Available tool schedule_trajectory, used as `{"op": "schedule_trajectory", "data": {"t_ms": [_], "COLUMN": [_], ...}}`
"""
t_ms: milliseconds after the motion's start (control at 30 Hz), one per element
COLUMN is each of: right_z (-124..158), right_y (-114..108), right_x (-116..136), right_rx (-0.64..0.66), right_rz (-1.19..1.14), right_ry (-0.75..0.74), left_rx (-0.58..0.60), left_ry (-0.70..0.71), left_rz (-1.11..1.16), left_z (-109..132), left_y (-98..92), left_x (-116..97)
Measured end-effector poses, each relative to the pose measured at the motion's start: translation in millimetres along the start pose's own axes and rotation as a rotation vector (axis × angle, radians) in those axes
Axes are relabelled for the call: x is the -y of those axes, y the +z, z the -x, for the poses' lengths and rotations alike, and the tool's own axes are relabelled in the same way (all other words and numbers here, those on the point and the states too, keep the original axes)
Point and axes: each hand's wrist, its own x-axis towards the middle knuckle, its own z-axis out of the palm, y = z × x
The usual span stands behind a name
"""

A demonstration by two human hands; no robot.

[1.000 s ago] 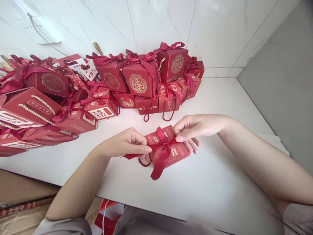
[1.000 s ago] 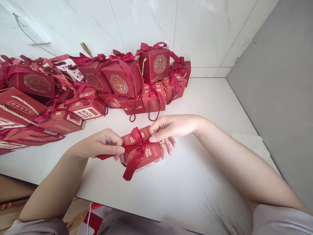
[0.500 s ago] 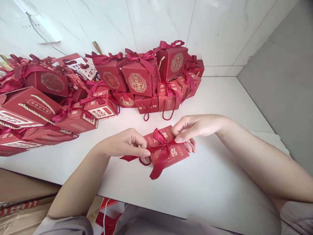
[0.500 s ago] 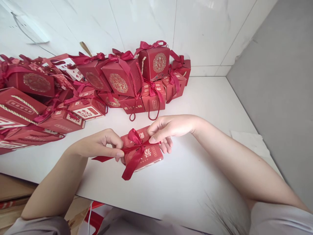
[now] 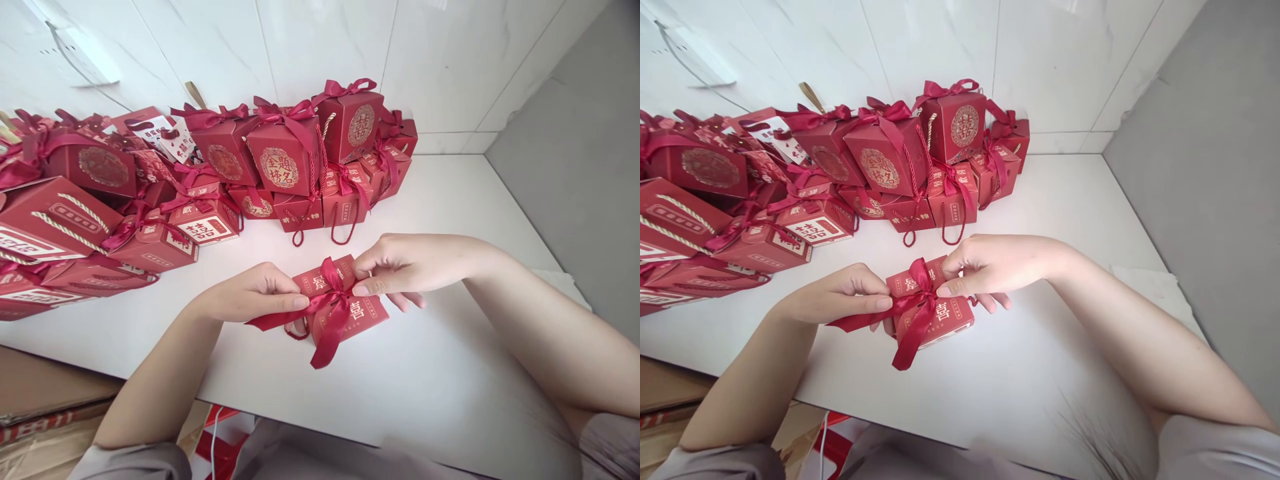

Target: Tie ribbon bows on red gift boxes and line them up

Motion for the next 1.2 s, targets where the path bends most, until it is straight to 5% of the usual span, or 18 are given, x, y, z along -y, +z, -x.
{"op": "schedule_trajectory", "data": {"t_ms": [433, 800, 1200], "right_z": [-12, -13, -6], "right_y": [2, 8, -4], "right_x": [-5, -1, -10], "right_rx": [0.042, -0.028, 0.086], "right_rz": [-0.113, -0.043, -0.21], "right_ry": [-0.099, -0.11, -0.012], "left_rx": [0.001, 0.173, 0.212], "left_ry": [-0.017, -0.192, -0.011], "left_rz": [-0.065, 0.154, 0.192], "left_z": [-2, -6, -6], "left_y": [4.5, 7.4, -3.2], "left_x": [0, 5, 12]}}
